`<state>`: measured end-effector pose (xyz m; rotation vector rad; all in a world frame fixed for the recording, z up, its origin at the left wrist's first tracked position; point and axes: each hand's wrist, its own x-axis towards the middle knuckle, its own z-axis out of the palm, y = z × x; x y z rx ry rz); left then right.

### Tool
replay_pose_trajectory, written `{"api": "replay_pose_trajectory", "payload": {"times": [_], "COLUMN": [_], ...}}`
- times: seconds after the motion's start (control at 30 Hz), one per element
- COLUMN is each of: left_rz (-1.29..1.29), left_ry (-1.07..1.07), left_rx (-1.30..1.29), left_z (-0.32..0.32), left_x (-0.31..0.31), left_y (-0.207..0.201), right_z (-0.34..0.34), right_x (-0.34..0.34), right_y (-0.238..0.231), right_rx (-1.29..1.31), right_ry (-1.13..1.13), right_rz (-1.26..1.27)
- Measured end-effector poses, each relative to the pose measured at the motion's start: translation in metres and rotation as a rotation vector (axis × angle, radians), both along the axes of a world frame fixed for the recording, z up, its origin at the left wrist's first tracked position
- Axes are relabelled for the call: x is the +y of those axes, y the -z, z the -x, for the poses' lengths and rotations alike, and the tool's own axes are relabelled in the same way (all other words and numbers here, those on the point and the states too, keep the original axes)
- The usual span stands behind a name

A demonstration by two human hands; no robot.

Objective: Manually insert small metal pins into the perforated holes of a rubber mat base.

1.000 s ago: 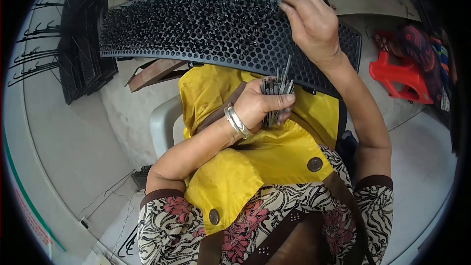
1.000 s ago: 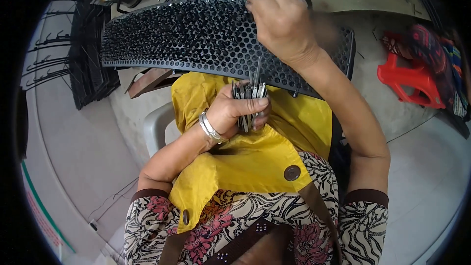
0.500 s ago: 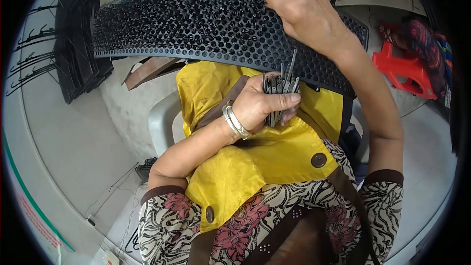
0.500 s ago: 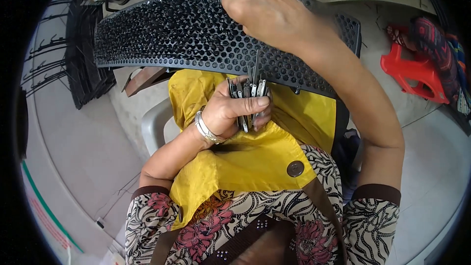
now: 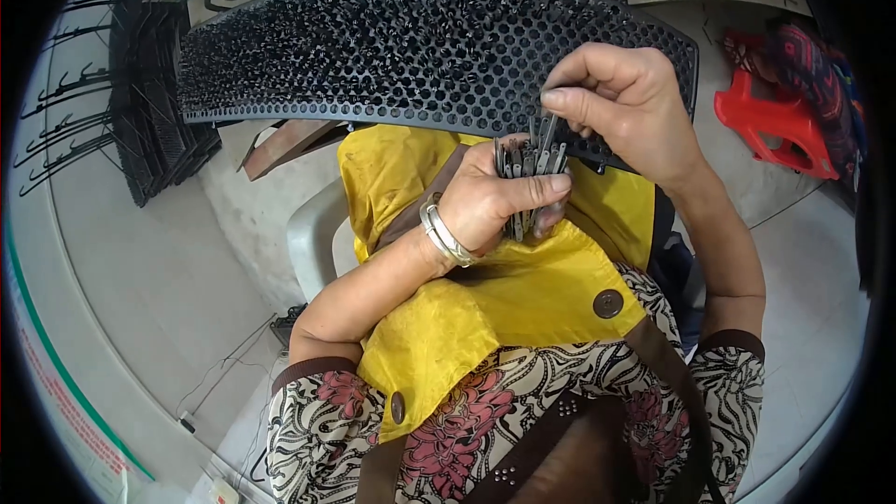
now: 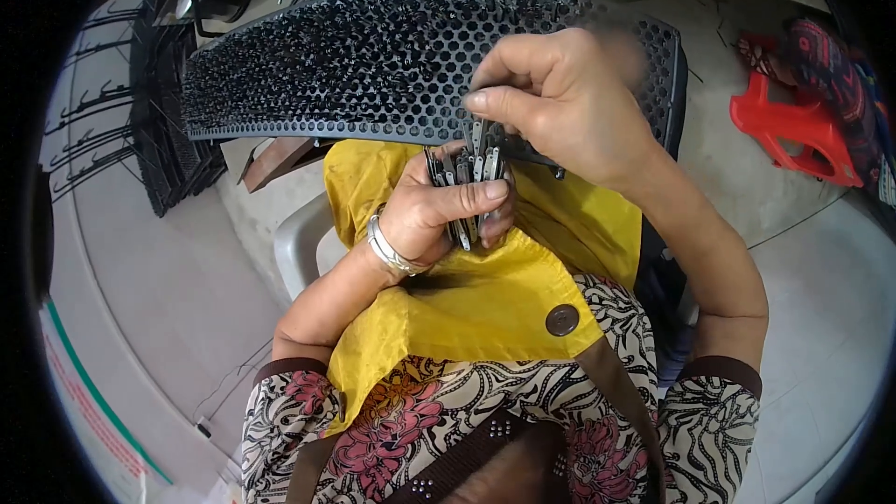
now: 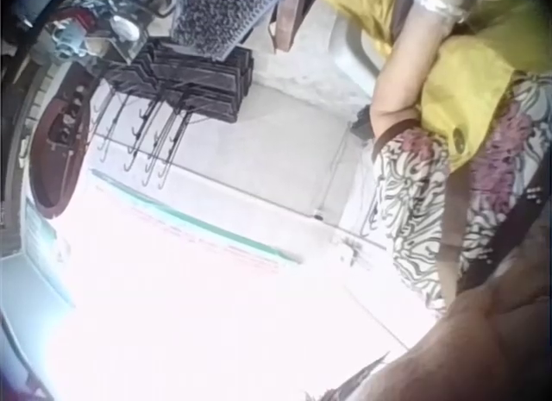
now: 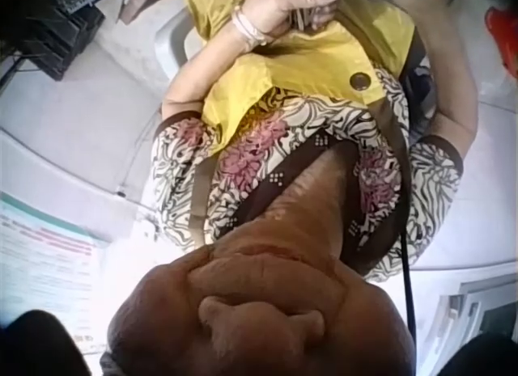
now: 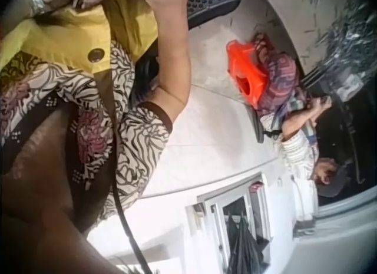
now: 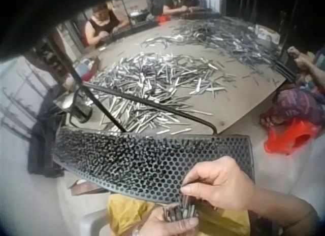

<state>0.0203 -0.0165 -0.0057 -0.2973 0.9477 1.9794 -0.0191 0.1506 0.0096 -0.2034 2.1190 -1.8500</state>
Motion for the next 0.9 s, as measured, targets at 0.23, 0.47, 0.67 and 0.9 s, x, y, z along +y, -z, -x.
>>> {"api": "replay_pose_trajectory", "payload": {"times": [0.23, 0.47, 0.67, 0.9], "left_rz": [-0.017, -0.011, -0.025, -0.016], "left_ry": [-0.018, -0.029, -0.035, -0.082], "left_rx": [-0.044, -0.011, -0.022, -0.039], "left_z": [-0.002, -0.003, -0.004, -0.006], "left_x": [-0.004, -0.003, -0.008, -0.005], "left_y": [0.005, 0.006, 0.008, 0.007], "right_z": [0.021, 0.038, 0.046, 0.051], "right_x": [0.003, -0.021, -0.032, -0.03], "right_y": [-0.006, -0.001, -0.01, 0.014], "right_rx": [0.184, 0.985, 1.187, 1.238], "right_ry": [0.252, 0.33, 0.153, 0.162], "right_rz": [0.004, -0.417, -0.483, -0.438]}}
